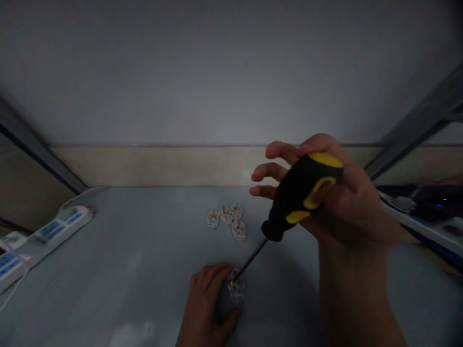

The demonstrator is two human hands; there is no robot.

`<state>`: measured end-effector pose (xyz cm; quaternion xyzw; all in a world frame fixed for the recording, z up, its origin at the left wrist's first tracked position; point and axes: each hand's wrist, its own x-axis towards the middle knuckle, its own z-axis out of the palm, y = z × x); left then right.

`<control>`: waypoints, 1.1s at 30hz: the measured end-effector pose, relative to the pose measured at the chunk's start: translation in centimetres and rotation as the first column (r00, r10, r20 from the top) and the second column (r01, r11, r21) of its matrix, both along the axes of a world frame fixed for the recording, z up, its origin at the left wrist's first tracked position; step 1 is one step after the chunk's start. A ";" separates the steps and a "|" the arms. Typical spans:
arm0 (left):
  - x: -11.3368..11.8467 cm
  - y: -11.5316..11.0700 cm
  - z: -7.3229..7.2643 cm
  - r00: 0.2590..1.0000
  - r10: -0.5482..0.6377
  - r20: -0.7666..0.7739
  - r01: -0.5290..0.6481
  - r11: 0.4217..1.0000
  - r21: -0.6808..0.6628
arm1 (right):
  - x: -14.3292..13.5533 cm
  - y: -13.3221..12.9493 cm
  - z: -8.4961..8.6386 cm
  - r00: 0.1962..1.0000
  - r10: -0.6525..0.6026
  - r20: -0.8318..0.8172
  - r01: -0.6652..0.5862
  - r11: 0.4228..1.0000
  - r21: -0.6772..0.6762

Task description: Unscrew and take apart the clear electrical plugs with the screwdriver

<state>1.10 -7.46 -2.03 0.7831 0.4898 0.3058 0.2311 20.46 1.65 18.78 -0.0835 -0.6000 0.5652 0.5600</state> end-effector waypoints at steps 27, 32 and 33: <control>0.0 0.0 -0.3 1.000 0.015 -0.005 -0.015 0.999 0.038 | -0.3 0.4 -0.3 0.996 -0.005 -0.085 0.003 1.000 -0.030; 0.0 0.1 -0.2 1.000 0.012 -0.011 -0.012 0.999 0.033 | -0.5 0.7 -0.2 0.985 0.121 -0.125 -0.125 0.992 -0.027; 0.1 0.1 -0.3 1.000 0.014 -0.011 -0.014 0.999 0.039 | -0.4 0.8 -0.1 0.984 0.144 -0.107 -0.149 0.988 -0.031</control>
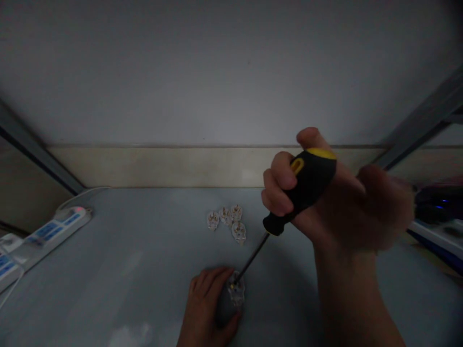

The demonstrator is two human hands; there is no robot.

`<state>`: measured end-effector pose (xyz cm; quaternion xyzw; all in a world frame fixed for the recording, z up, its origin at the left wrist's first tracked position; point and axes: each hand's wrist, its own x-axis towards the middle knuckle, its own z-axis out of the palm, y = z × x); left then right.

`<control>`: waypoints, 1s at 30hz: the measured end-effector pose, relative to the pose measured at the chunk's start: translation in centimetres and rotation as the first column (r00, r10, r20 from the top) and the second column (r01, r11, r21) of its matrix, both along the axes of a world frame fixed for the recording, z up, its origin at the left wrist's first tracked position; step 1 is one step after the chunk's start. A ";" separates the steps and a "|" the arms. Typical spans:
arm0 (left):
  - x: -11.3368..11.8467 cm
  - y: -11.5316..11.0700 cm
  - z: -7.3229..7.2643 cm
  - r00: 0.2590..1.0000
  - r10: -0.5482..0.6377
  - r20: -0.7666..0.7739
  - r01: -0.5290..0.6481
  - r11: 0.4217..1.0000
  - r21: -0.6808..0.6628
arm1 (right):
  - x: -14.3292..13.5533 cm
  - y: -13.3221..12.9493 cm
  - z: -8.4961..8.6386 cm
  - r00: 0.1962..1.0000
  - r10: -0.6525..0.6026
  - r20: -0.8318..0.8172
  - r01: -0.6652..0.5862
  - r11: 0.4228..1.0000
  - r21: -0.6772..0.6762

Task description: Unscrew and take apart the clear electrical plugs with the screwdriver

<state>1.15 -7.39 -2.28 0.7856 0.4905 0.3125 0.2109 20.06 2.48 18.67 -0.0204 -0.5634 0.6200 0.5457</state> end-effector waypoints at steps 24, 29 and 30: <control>0.0 0.0 -0.2 1.000 0.011 0.005 -0.011 1.000 0.013 | 0.3 -0.3 0.1 0.999 -0.030 -0.013 0.031 0.999 0.017; 0.1 -0.1 -0.6 1.000 0.012 0.012 -0.012 1.000 0.016 | 0.3 -0.3 0.1 0.998 0.015 0.060 -0.016 1.000 0.022; 0.1 -0.1 -0.6 1.000 0.011 0.022 -0.011 1.000 0.024 | 0.3 -0.5 0.0 0.997 -0.007 0.078 0.005 1.000 0.019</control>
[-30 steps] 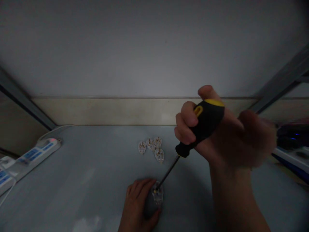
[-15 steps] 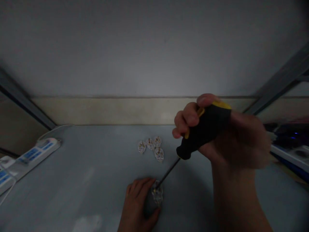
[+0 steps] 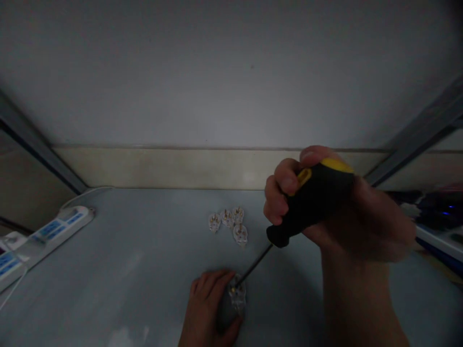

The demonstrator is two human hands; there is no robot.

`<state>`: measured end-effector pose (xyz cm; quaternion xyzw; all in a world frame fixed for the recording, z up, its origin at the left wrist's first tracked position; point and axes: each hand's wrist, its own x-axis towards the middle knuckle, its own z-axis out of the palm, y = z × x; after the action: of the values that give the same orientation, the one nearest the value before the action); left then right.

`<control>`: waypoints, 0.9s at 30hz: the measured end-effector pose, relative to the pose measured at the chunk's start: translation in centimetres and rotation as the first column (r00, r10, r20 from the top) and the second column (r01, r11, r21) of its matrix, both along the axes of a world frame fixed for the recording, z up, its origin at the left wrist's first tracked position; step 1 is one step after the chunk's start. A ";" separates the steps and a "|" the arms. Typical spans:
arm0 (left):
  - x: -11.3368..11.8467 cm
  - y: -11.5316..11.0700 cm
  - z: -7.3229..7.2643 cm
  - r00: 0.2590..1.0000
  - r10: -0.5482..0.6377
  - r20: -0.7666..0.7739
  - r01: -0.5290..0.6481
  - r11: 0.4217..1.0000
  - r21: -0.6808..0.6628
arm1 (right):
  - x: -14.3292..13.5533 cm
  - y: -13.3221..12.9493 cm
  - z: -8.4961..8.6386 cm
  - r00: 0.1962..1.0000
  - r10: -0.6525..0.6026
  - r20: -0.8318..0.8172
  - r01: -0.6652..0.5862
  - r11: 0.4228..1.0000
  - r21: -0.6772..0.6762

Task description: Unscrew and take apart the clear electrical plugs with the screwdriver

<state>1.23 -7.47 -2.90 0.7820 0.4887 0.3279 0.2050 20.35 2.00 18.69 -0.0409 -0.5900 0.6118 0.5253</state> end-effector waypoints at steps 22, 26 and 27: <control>-0.1 -0.2 0.6 1.000 -0.010 -0.024 0.009 1.000 -0.029 | -0.7 0.0 0.0 1.000 -0.001 -0.020 0.000 0.999 -0.049; 0.1 -0.1 0.2 1.000 0.006 -0.009 -0.006 1.000 -0.012 | 0.2 0.0 0.1 0.992 -0.097 0.083 0.095 0.995 0.023; 0.0 -0.1 0.1 1.000 0.002 -0.010 -0.003 1.000 -0.016 | 0.3 -0.1 0.1 0.988 -0.116 0.098 0.112 0.992 0.050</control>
<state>1.27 -7.60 -2.79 0.7814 0.4934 0.3201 0.2085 20.64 1.90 18.78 -0.0936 -0.6257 0.5647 0.5299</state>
